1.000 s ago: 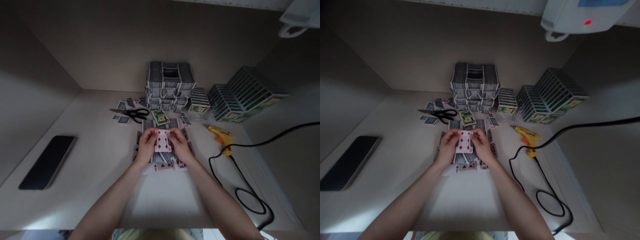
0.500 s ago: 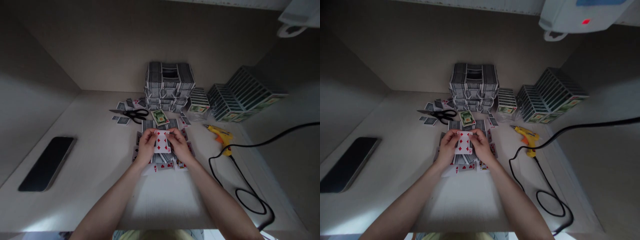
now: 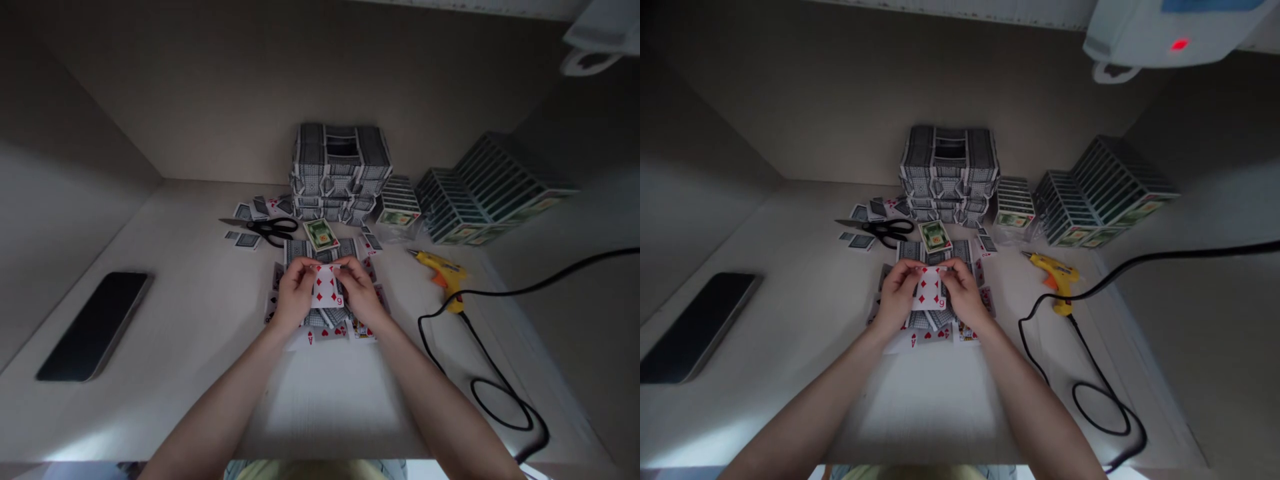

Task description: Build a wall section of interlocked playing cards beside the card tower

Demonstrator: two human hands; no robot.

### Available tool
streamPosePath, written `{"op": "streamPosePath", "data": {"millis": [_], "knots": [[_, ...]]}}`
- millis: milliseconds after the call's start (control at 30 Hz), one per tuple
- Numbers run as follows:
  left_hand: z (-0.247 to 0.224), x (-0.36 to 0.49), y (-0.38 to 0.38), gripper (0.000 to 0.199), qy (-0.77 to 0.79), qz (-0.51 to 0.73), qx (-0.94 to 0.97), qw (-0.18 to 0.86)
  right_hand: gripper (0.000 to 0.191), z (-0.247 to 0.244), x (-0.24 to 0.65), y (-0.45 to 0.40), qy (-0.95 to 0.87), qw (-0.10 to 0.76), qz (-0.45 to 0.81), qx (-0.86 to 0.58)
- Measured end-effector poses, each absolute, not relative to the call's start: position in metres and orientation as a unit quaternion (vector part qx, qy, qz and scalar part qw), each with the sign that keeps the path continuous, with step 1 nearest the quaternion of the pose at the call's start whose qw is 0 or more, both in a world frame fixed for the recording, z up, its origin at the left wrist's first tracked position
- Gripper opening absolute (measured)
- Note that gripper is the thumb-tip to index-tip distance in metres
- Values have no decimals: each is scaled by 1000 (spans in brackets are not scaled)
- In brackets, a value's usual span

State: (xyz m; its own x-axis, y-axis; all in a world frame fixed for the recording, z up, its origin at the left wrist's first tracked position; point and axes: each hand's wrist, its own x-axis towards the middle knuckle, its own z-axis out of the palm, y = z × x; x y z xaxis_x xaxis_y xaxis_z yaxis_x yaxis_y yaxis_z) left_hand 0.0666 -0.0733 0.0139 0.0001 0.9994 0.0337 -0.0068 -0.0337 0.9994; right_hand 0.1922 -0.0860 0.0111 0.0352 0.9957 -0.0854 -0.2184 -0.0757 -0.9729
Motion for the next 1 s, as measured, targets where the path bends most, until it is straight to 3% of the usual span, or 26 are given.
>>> {"op": "streamPosePath", "data": {"millis": [467, 1000], "knots": [[7, 64, -75, 15, 486, 493, 568, 446, 4, 5, 195, -86, -402, 553, 552, -477], [20, 64, -70, 12, 480, 464, 501, 550, 5, 16, 191, -87, -321, 573, 597, -461]]}}
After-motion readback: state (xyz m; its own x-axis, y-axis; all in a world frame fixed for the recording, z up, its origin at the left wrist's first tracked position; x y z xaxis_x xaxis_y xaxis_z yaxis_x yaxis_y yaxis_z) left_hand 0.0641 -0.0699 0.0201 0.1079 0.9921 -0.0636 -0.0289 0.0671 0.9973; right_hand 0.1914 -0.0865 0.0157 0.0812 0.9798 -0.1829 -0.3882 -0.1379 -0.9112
